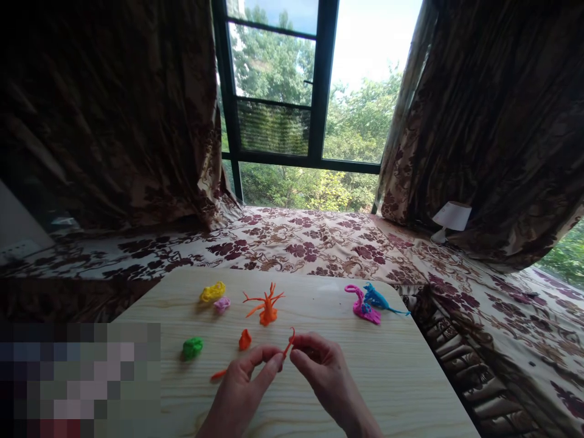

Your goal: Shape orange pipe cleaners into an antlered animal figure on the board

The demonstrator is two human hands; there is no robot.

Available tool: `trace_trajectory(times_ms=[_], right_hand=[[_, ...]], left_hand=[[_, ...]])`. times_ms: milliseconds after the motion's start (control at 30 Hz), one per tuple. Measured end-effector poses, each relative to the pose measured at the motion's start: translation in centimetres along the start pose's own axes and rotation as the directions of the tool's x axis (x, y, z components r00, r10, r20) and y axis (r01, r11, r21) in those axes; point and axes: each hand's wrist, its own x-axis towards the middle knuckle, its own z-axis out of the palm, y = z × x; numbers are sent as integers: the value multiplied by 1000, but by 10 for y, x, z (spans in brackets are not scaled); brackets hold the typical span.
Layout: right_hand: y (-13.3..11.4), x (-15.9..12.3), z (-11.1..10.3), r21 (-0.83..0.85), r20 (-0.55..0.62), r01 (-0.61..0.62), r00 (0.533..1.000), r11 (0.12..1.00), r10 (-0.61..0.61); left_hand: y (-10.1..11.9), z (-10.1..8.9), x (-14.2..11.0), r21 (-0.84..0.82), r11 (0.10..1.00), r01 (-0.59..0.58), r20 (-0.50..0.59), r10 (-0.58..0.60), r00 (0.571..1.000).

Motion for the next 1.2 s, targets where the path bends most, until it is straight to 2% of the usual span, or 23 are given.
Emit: trace_trajectory(times_ms=[100,267,400,467,533,600,667,933,1200], right_hand=[[1,4,5,-27,48,1,999,1000,0],[0,15,12,-172,50,40,998,984,-32],[4,38,15,-177,31,91,996,980,-86],[10,56,16,-163,-25,109,993,981,-114],[19,73,18,-170,-64,127,988,977,-139],[28,88,21,-193,-82,145,983,970,-163],[37,98,25,-229,-92,163,978,960,-188],[52,113,33,-406,-135,223,944,886,-300],[61,117,34,-448,-122,235,940,863,-320]], left_hand=[[0,-4,1,-3,1000,-1,0,1,1000],[1,-12,3,19,1000,22,-32,-22,999],[-11,-23,12,52,999,-12,-68,15,998],[-24,-30,19,175,982,-67,-154,95,984],[-40,-38,28,392,912,-117,-243,226,943],[-54,-44,38,582,804,-119,-244,312,918],[-64,-48,47,670,735,-105,-224,335,915],[-74,-40,79,678,724,-128,-187,338,922],[-79,-31,92,635,761,-134,-213,340,916]])
